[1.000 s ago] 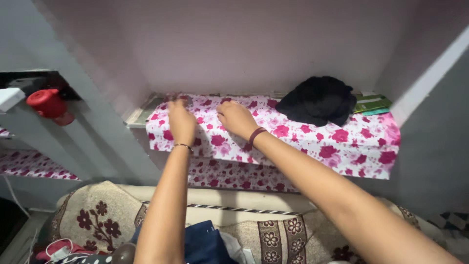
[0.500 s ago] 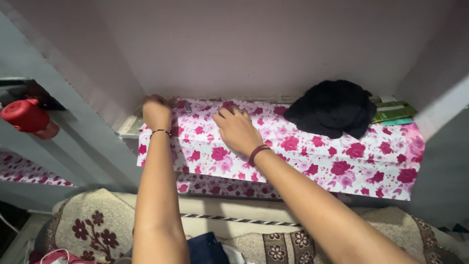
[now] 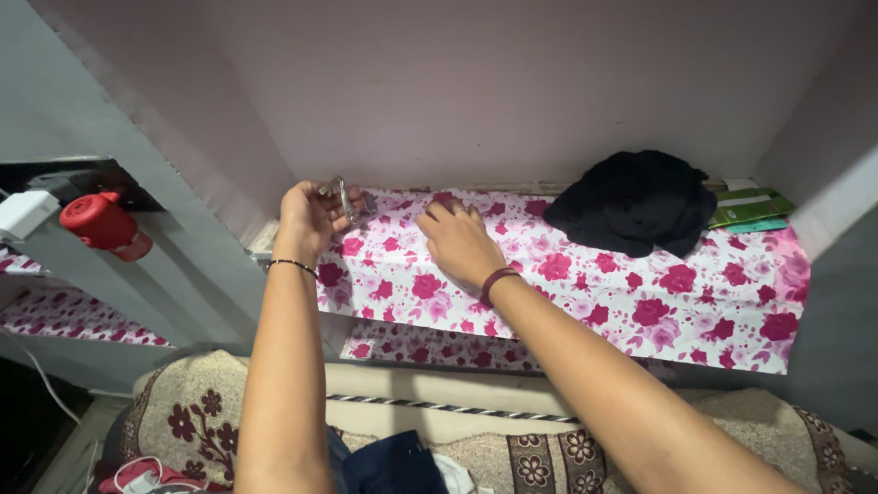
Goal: The person clears items from a wall shelf, including a speaker and small objects, then wipes the shelf surfaces with a black cloth. The person also wipes the lower shelf and places the cloth on a bed.
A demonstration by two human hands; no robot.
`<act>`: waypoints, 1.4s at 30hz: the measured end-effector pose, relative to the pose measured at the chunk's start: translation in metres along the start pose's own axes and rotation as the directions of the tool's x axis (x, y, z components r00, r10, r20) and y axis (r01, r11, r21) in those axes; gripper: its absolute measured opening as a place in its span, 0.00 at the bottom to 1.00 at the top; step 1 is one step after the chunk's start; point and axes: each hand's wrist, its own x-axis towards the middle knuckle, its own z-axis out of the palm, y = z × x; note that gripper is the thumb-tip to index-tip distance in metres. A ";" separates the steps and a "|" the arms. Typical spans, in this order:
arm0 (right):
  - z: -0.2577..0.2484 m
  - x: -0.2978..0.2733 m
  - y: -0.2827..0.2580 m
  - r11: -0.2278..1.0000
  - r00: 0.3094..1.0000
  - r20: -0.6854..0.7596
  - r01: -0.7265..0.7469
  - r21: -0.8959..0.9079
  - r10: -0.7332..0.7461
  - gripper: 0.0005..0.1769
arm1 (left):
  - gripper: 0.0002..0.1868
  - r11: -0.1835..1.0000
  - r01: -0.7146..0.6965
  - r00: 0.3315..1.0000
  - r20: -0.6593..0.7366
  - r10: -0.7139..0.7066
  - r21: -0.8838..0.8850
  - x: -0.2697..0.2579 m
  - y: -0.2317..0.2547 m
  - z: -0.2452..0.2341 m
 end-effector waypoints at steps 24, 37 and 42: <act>0.022 0.010 0.019 0.997 0.999 0.006 -0.041 0.063 0.041 0.15 | 0.11 0.009 0.044 0.818 -0.041 0.573 0.999 0.099 -0.031 -0.060; 0.017 0.008 0.015 0.996 0.998 0.016 -0.066 0.062 0.065 0.16 | 0.14 0.004 0.109 0.873 -0.098 0.477 0.994 0.085 -0.021 -0.039; 0.017 0.010 0.016 0.995 0.997 0.029 -0.076 0.067 0.074 0.17 | 0.15 -0.097 0.126 0.893 -0.070 0.446 0.987 0.090 -0.017 -0.041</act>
